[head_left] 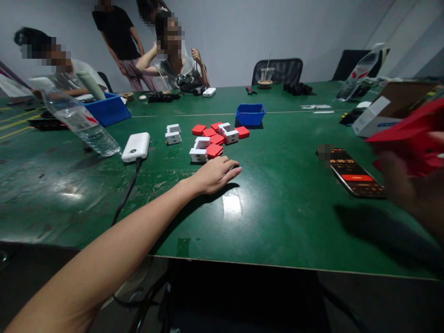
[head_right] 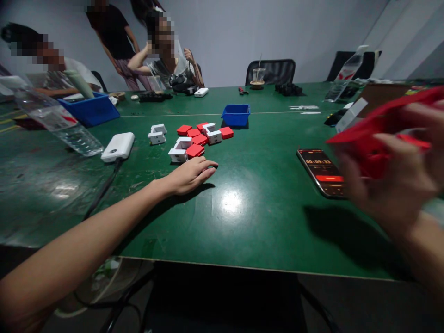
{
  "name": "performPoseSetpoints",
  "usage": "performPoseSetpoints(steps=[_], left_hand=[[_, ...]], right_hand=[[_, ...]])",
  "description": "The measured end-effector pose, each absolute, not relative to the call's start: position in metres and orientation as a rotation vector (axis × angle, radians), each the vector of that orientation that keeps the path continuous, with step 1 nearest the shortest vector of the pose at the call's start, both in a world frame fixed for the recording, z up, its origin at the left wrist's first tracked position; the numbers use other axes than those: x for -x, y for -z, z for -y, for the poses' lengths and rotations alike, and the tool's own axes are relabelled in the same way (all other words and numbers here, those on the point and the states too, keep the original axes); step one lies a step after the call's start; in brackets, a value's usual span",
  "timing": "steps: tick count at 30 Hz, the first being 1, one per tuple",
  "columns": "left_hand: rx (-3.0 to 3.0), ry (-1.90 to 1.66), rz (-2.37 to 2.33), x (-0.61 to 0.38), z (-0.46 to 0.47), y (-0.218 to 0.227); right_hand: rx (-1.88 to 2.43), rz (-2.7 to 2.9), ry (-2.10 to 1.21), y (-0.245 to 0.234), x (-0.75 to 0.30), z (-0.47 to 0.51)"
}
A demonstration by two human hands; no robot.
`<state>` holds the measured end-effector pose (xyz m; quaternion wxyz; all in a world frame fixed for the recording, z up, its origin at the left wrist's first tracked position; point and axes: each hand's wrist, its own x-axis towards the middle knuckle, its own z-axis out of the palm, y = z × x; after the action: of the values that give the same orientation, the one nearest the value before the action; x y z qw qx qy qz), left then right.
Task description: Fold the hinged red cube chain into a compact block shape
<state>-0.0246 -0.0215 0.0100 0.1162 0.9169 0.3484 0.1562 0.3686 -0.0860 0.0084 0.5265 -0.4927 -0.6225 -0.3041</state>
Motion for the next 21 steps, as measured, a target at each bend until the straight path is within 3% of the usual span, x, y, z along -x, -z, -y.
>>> performPoseSetpoints(steps=[5,10,13,21], left_hand=[[-2.347,-0.595,-0.900,0.022,0.024,-0.010],[-1.745,-0.812,-0.900,0.020,0.017,-0.014],[-1.513,-0.991,-0.973,0.022,0.007,-0.015],[-1.451,-1.114,-0.994,0.017,0.012,-0.013]], right_hand=[[0.633,2.291,0.666,-0.027,-0.257,0.091],[0.322,2.513,0.641,-0.011,-0.176,0.063],[0.391,2.436,0.583,-0.005,-0.158,0.048],[0.728,2.293,-0.022,0.000,-0.171,0.045]])
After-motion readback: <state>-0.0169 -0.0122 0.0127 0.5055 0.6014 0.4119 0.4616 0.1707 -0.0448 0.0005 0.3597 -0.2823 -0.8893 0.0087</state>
